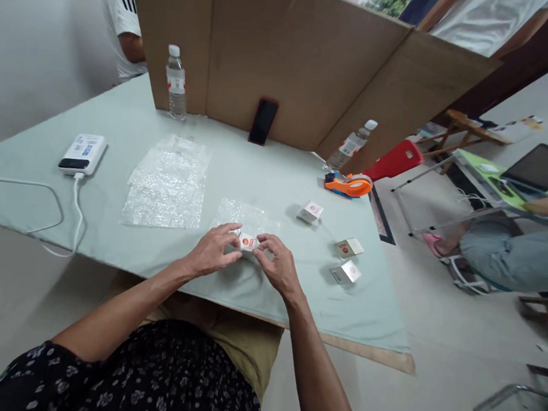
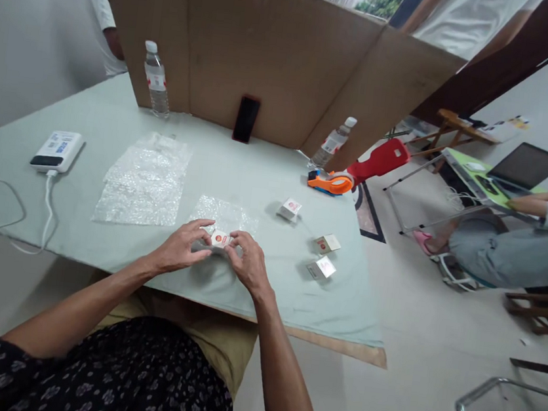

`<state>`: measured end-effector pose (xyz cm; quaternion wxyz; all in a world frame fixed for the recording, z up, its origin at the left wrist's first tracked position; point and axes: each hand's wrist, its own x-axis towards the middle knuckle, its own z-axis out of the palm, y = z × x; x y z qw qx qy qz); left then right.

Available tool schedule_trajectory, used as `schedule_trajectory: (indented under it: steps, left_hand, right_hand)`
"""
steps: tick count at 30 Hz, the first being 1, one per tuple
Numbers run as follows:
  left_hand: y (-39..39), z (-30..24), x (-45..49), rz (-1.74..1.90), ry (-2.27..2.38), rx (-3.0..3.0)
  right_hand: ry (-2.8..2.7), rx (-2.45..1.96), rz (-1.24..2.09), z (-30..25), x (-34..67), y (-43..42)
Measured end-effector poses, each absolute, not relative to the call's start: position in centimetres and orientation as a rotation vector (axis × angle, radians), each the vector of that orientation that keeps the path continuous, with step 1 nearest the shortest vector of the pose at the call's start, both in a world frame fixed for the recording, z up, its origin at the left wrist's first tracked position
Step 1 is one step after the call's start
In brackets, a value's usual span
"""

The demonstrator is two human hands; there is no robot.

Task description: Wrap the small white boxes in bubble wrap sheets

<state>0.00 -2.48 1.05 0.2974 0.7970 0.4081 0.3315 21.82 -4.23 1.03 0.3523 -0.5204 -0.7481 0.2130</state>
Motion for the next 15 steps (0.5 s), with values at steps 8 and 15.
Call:
schedule_trajectory:
  steps: [8,15]
  left_hand:
    - [-0.8,0.4,0.8,0.912,1.028,1.859]
    - [-0.6,0.9,1.0,0.904,1.033,1.813]
  right_hand:
    - [-1.811,-1.344,0.718,1.0,21.6,-3.9]
    - [-1.690,-1.369,0.734,0.8,21.1,-4.4]
